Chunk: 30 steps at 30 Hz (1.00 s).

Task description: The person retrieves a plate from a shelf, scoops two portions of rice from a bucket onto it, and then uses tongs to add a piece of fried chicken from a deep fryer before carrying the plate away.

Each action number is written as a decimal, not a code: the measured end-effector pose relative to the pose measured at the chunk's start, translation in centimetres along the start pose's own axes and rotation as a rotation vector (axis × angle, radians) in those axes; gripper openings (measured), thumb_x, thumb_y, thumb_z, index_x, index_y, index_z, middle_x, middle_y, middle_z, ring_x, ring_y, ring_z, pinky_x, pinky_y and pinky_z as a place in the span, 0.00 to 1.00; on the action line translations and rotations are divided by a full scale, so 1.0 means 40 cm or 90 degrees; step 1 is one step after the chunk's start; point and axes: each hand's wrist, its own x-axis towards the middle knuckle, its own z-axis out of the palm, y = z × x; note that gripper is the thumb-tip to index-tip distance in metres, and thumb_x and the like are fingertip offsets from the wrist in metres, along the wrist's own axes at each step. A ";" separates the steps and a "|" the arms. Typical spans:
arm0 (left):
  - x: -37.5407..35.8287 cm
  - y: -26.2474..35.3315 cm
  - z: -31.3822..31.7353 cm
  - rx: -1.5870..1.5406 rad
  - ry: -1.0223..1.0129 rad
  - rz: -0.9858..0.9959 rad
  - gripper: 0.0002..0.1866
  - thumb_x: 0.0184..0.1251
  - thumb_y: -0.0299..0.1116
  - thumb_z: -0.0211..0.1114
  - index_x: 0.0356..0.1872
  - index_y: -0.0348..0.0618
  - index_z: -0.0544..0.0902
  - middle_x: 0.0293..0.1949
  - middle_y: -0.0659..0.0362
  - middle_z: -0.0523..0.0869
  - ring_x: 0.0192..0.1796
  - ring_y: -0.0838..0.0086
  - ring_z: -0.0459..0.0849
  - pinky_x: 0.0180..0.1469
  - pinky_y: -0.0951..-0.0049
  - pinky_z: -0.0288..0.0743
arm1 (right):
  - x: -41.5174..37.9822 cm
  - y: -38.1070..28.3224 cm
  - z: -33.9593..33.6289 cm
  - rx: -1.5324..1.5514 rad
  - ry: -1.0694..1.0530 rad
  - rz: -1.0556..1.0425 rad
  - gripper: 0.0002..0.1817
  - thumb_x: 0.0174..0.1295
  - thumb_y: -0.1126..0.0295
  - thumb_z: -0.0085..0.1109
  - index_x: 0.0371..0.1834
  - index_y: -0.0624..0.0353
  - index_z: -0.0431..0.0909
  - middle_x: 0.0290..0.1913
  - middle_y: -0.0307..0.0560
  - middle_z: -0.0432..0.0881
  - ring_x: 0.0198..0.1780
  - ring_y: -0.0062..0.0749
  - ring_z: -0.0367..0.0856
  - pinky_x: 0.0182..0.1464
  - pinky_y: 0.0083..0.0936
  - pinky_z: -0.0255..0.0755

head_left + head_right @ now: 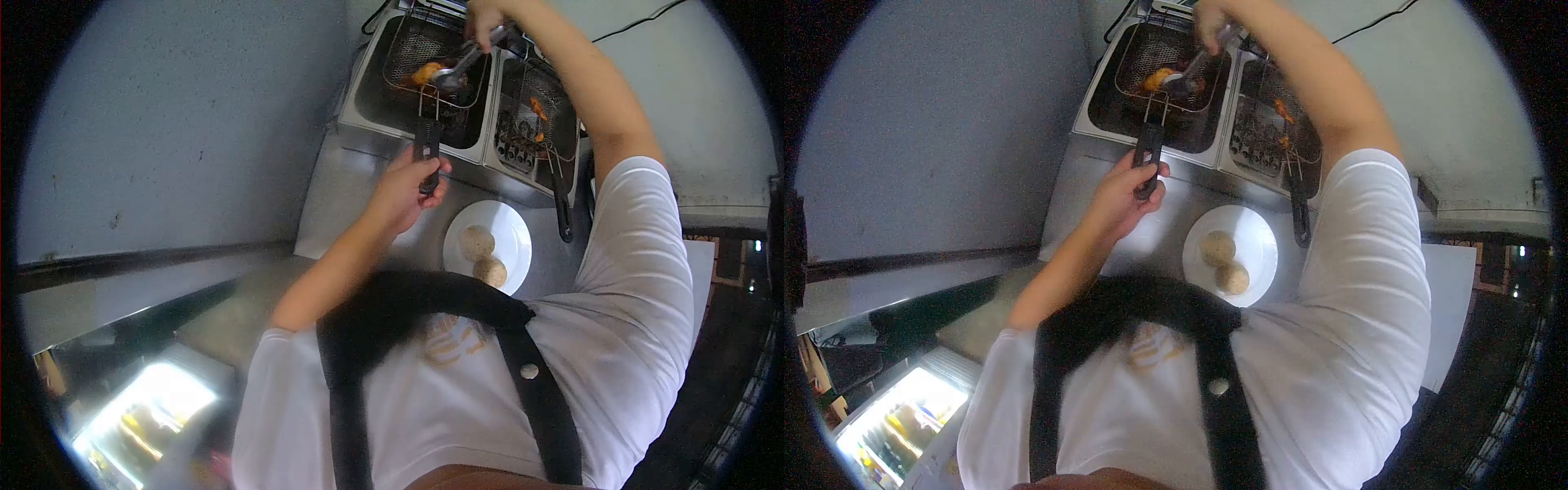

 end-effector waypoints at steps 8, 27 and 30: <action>0.002 0.001 -0.013 0.022 -0.011 0.013 0.08 0.68 0.29 0.54 0.45 0.43 0.70 0.37 0.58 0.79 0.25 0.76 0.74 0.22 0.79 0.63 | -0.163 -0.148 0.060 -0.273 0.255 0.001 0.18 0.43 0.63 0.67 0.40 0.54 0.85 0.34 0.49 0.86 0.33 0.38 0.84 0.32 0.35 0.77; 0.039 0.011 -0.028 -0.022 -0.038 -0.011 0.04 0.64 0.25 0.57 0.36 0.41 0.71 0.35 0.52 0.78 0.26 0.72 0.72 0.19 0.80 0.61 | -0.368 0.016 0.374 -0.055 0.671 -0.062 0.19 0.54 0.58 0.58 0.46 0.54 0.81 0.36 0.61 0.82 0.39 0.53 0.82 0.43 0.43 0.73; 0.048 0.018 -0.041 -0.030 -0.072 -0.040 0.07 0.63 0.23 0.57 0.38 0.41 0.67 0.36 0.52 0.77 0.27 0.71 0.72 0.20 0.79 0.60 | -0.373 0.008 0.404 -0.068 0.666 -0.012 0.18 0.53 0.58 0.59 0.43 0.55 0.81 0.34 0.60 0.82 0.38 0.52 0.82 0.42 0.42 0.74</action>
